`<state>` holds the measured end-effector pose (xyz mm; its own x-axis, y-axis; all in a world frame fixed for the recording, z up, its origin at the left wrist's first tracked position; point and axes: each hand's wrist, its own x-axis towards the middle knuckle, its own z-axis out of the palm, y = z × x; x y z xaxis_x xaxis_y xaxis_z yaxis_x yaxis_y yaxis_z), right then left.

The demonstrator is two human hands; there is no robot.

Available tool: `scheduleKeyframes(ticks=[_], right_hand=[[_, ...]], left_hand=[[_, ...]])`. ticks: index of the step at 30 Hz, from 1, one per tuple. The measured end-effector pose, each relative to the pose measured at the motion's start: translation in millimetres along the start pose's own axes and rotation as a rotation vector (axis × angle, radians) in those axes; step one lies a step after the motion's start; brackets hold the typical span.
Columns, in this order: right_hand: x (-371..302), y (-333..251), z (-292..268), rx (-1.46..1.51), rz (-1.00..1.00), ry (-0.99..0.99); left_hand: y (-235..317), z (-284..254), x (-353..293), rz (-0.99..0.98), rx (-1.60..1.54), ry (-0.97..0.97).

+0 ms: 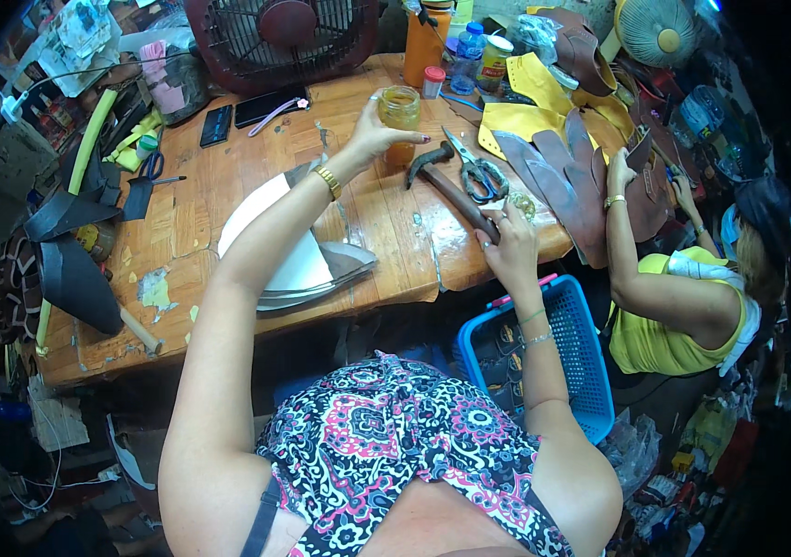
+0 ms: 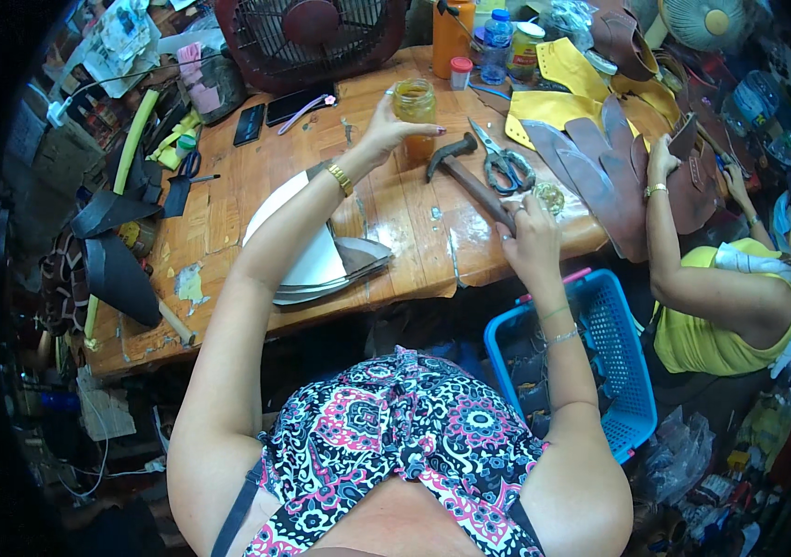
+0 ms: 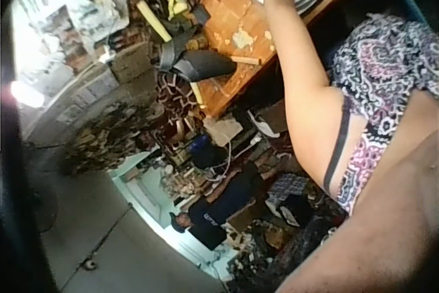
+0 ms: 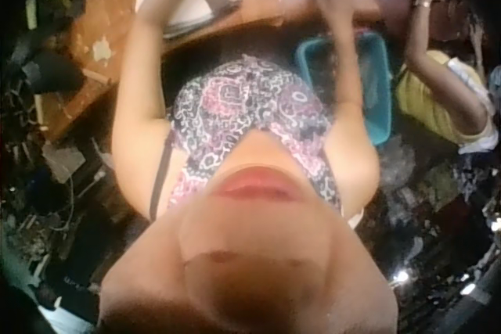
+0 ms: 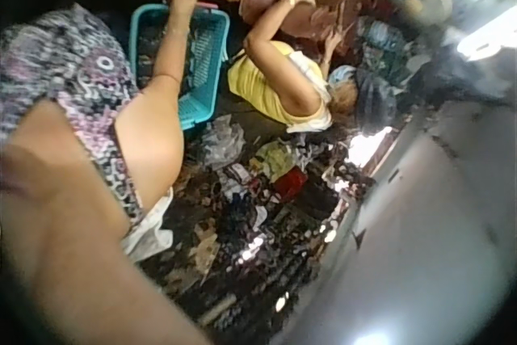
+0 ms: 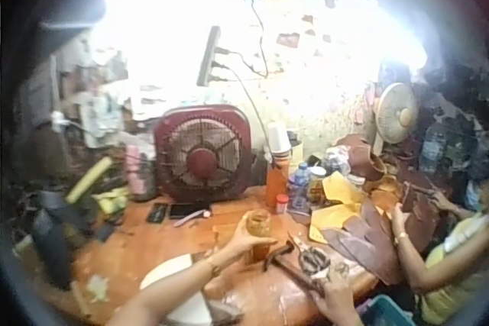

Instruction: Applying glue to shoe components and stacking leather pieces.

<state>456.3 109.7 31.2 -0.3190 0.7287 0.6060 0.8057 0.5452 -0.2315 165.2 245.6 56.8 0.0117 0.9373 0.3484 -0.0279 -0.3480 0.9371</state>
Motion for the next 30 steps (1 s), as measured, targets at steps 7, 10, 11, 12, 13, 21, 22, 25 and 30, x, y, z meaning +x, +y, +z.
scheduleKeyframes(ticks=[7, 10, 11, 12, 13, 21, 22, 25, 30], right_hand=[[-28.5, -27.7, -29.8, 0.03, 0.044, 0.061], [-40.8, -33.2, -23.0, 0.051, 0.084, 0.039], [-44.2, -33.1, -19.4, 0.052, 0.11, 0.03], [-44.5, -31.2, -15.7, 0.056, 0.115, 0.039], [-44.3, -29.7, -13.5, 0.057, 0.113, 0.038], [-32.0, -21.7, -6.3, 0.055, 0.154, -0.02], [-28.1, -18.4, -7.8, 0.053, 0.157, -0.019], [0.5, -16.5, -21.4, 0.1, 0.11, 0.01], [108.5, -22.6, -38.8, 0.144, -0.191, 0.203]], left_hand=[[-23.2, 18.6, 15.9, 0.056, -0.039, -0.073], [-25.2, 29.6, 25.7, 0.072, -0.055, -0.166], [-25.4, 32.3, 27.4, 0.067, 0.002, -0.152], [-25.5, 34.0, 28.7, 0.063, 0.059, -0.135], [-25.9, 35.5, 28.6, 0.064, 0.06, -0.132], [-16.5, 11.9, 0.2, 0.101, 0.277, 0.004], [-8.5, 4.1, -3.9, 0.102, 0.276, 0.001], [27.1, -42.7, -16.8, -0.057, 0.455, -0.161], [16.1, -175.7, -60.3, -0.215, 0.845, -0.073]])
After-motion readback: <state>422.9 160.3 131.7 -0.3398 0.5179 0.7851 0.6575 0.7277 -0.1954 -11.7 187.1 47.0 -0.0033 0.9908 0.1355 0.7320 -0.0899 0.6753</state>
